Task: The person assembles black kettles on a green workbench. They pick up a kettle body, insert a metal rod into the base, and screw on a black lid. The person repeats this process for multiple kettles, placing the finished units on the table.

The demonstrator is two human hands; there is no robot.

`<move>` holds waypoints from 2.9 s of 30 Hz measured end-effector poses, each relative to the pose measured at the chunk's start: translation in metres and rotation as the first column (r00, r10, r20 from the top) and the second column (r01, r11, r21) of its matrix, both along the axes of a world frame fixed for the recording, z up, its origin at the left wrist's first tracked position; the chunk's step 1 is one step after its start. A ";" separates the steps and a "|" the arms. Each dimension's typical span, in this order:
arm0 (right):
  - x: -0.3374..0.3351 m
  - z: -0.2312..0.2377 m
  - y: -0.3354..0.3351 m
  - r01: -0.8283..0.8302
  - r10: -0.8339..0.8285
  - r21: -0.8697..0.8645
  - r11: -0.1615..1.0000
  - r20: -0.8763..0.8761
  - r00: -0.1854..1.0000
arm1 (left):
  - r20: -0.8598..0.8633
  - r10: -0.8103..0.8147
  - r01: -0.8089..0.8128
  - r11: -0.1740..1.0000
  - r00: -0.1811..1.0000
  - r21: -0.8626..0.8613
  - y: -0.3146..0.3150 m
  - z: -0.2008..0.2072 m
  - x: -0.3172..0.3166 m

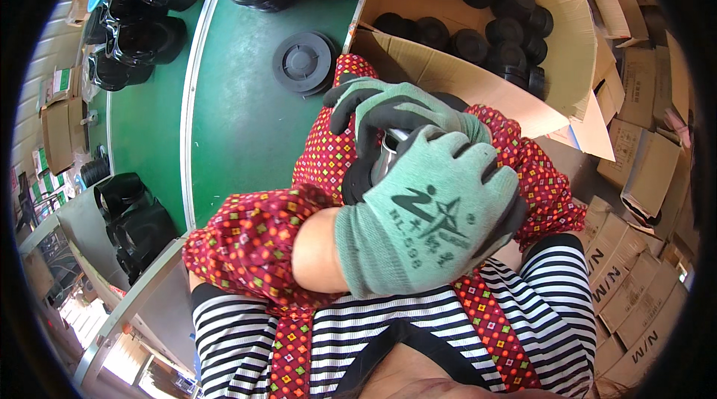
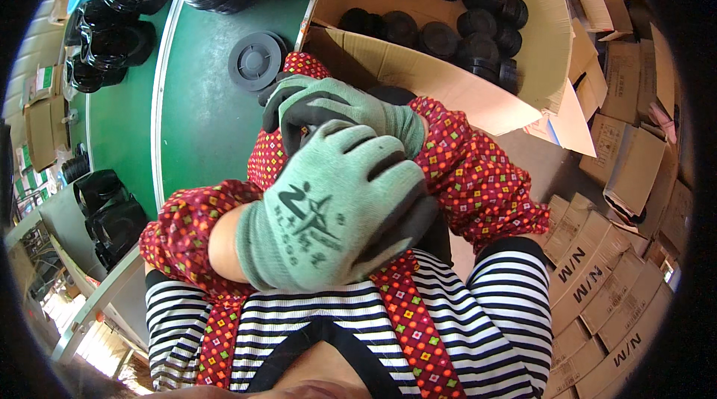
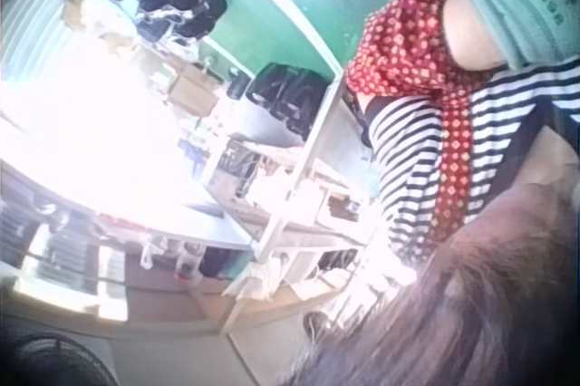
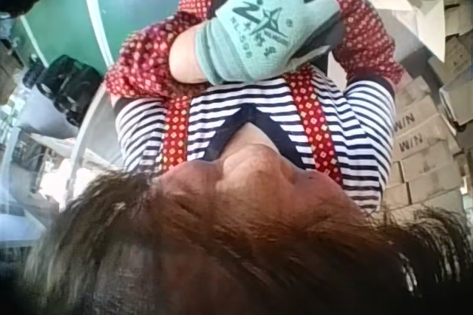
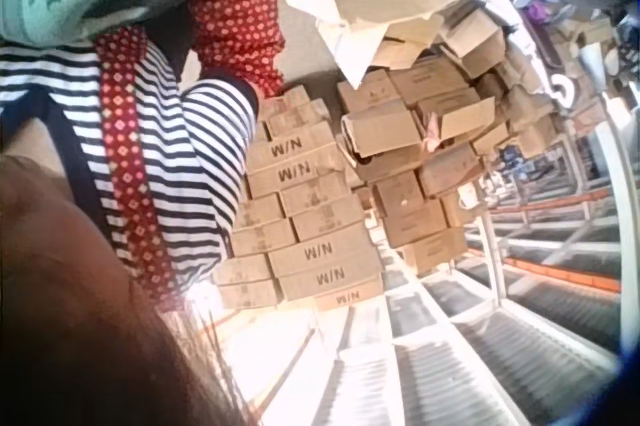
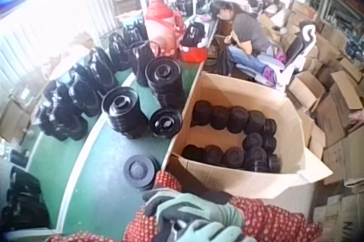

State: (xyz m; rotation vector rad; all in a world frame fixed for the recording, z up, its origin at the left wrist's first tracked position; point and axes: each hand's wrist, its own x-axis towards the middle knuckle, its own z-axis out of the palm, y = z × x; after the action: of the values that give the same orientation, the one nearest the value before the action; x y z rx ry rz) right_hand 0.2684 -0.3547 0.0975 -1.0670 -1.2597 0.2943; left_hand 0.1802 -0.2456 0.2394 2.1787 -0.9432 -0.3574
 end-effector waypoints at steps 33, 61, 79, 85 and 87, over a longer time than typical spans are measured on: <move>-0.058 0.117 -0.050 0.569 -0.329 -0.800 0.191 0.494 0.805 | -0.446 -0.022 0.054 0.997 0.895 0.058 0.096 -0.041 0.067; -0.124 0.071 -0.065 0.617 -0.568 -0.502 0.607 0.269 0.778 | 0.159 0.839 -0.846 0.531 0.520 -0.038 0.246 -0.168 -0.114; -0.046 0.058 0.105 0.263 -0.514 -0.441 0.858 -0.735 0.443 | -0.231 0.733 -0.717 0.461 0.640 -0.523 0.227 -0.072 -0.157; -0.076 0.009 0.129 0.460 -0.632 -0.469 0.754 -0.328 0.702 | -0.338 0.935 -0.925 -0.031 0.107 -0.378 0.358 -0.107 -0.070; -0.082 -0.011 0.126 0.499 -0.658 -0.534 0.683 -0.152 0.738 | -0.277 0.960 -0.925 -0.069 0.041 -0.374 0.387 -0.097 -0.029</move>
State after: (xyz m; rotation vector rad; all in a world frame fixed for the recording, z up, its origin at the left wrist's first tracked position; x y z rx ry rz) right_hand 0.1867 -0.2290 0.0863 -1.7002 -0.4785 0.2633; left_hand 0.1507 0.1414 0.1421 1.7890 0.6909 0.6536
